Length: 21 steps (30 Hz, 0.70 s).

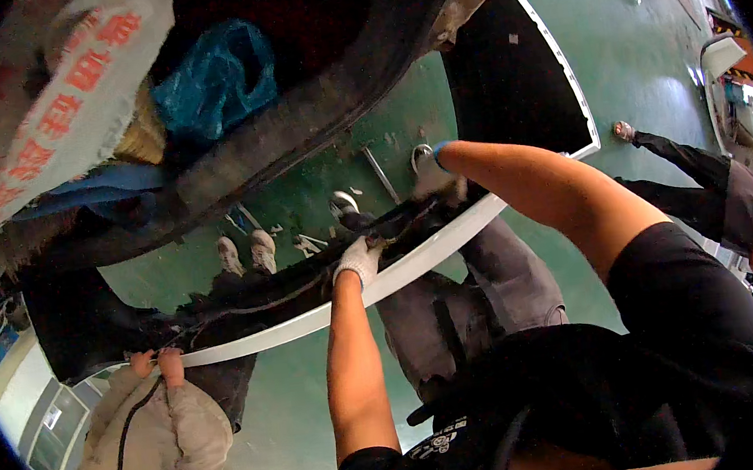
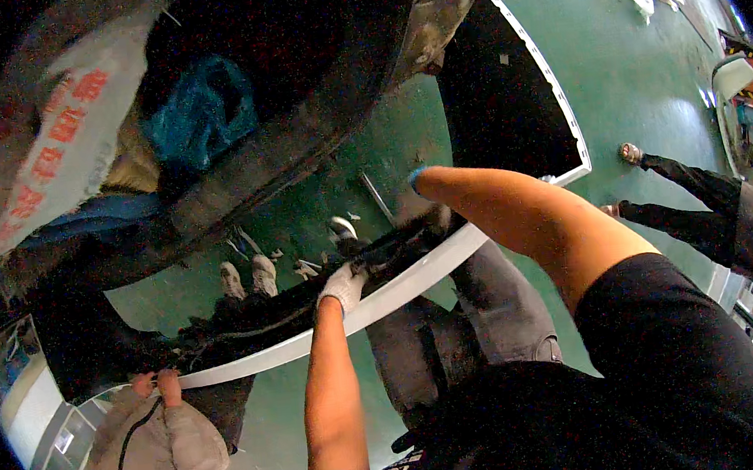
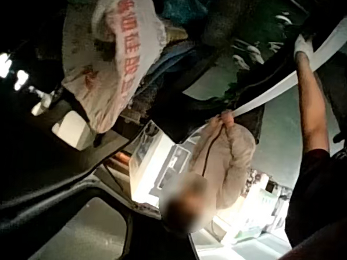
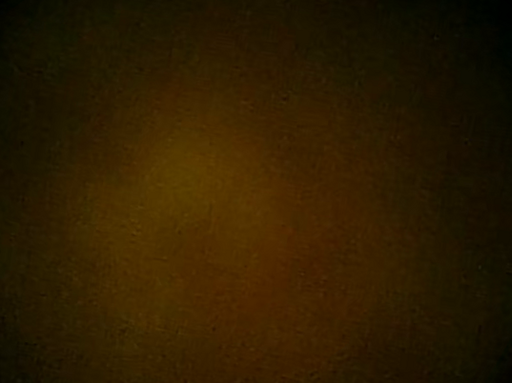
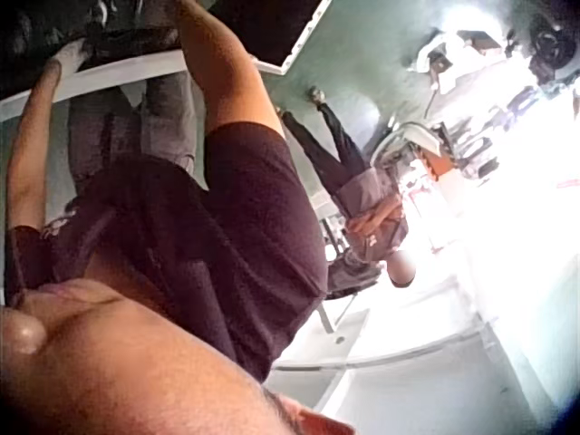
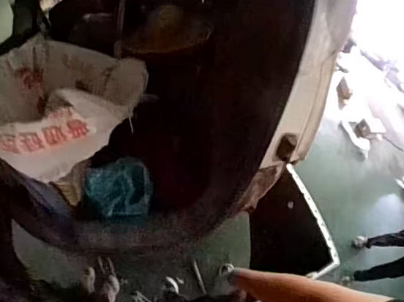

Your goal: The person works on the rear bumper of a white car, using a screwdriver to remove fasteners and disconnecting electrical connectors. They then lift the bumper off the vehicle and place it on the floor, where they continue to work on the internal components with assistance from another person.

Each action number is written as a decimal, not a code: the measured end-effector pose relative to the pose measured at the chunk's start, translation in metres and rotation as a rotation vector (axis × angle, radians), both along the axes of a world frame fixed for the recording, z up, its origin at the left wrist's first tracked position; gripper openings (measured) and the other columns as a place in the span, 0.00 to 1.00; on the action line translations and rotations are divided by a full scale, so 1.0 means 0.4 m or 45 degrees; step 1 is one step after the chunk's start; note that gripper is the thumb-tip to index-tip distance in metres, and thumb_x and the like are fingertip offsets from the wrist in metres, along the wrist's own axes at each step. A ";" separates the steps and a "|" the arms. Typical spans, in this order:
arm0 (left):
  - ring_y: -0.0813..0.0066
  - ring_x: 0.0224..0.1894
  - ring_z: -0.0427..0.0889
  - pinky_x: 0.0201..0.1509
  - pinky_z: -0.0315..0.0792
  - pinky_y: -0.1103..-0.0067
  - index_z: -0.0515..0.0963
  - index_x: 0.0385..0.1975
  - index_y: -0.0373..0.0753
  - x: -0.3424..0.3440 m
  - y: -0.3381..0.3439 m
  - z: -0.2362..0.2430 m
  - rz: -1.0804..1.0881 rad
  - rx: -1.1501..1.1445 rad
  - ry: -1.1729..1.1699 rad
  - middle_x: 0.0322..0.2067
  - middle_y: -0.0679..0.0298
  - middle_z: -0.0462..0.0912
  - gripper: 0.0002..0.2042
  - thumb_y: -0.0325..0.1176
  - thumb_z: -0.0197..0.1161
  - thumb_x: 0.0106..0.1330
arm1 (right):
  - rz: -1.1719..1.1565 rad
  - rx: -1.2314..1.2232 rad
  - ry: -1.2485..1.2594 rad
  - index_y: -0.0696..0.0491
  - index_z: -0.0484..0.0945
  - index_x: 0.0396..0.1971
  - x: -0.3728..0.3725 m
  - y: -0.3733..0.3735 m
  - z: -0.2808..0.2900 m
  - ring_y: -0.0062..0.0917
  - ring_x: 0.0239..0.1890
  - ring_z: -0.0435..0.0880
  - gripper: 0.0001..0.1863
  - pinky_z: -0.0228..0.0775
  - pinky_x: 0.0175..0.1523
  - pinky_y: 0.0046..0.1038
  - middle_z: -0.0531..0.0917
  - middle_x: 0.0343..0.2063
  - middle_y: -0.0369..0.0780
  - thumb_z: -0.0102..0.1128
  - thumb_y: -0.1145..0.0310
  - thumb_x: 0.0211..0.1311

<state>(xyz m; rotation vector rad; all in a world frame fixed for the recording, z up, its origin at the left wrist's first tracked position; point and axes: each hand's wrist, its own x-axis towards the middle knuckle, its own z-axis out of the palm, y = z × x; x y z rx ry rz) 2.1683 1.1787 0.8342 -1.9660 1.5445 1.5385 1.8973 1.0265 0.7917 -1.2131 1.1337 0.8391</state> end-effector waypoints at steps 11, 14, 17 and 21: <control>0.36 0.64 0.81 0.64 0.76 0.55 0.79 0.62 0.37 0.030 -0.051 -0.001 0.146 -0.111 -0.033 0.59 0.41 0.86 0.23 0.47 0.62 0.77 | -1.046 -0.547 -0.647 0.54 0.92 0.40 0.293 0.010 -0.239 0.30 0.33 0.87 0.23 0.80 0.42 0.35 0.90 0.36 0.43 0.63 0.48 0.74; 0.36 0.65 0.81 0.64 0.76 0.54 0.79 0.62 0.35 0.049 -0.013 -0.029 0.115 -0.108 -0.126 0.59 0.39 0.85 0.24 0.48 0.61 0.78 | -1.107 -0.245 -0.520 0.55 0.91 0.46 0.296 0.102 -0.156 0.40 0.44 0.90 0.28 0.79 0.53 0.40 0.91 0.44 0.50 0.57 0.43 0.78; 0.35 0.65 0.80 0.65 0.76 0.53 0.78 0.62 0.32 0.004 -0.039 -0.032 0.070 -0.081 -0.182 0.60 0.36 0.83 0.25 0.49 0.59 0.79 | -1.110 -0.150 -0.480 0.60 0.91 0.47 0.242 0.126 -0.164 0.40 0.50 0.90 0.38 0.77 0.60 0.41 0.91 0.47 0.51 0.54 0.35 0.79; 0.33 0.66 0.79 0.67 0.75 0.51 0.78 0.62 0.31 -0.012 -0.026 -0.057 0.065 0.010 -0.363 0.63 0.35 0.81 0.27 0.51 0.55 0.81 | -1.159 -0.068 -0.451 0.60 0.90 0.51 0.258 0.186 -0.109 0.40 0.53 0.88 0.40 0.76 0.62 0.40 0.91 0.50 0.50 0.57 0.32 0.75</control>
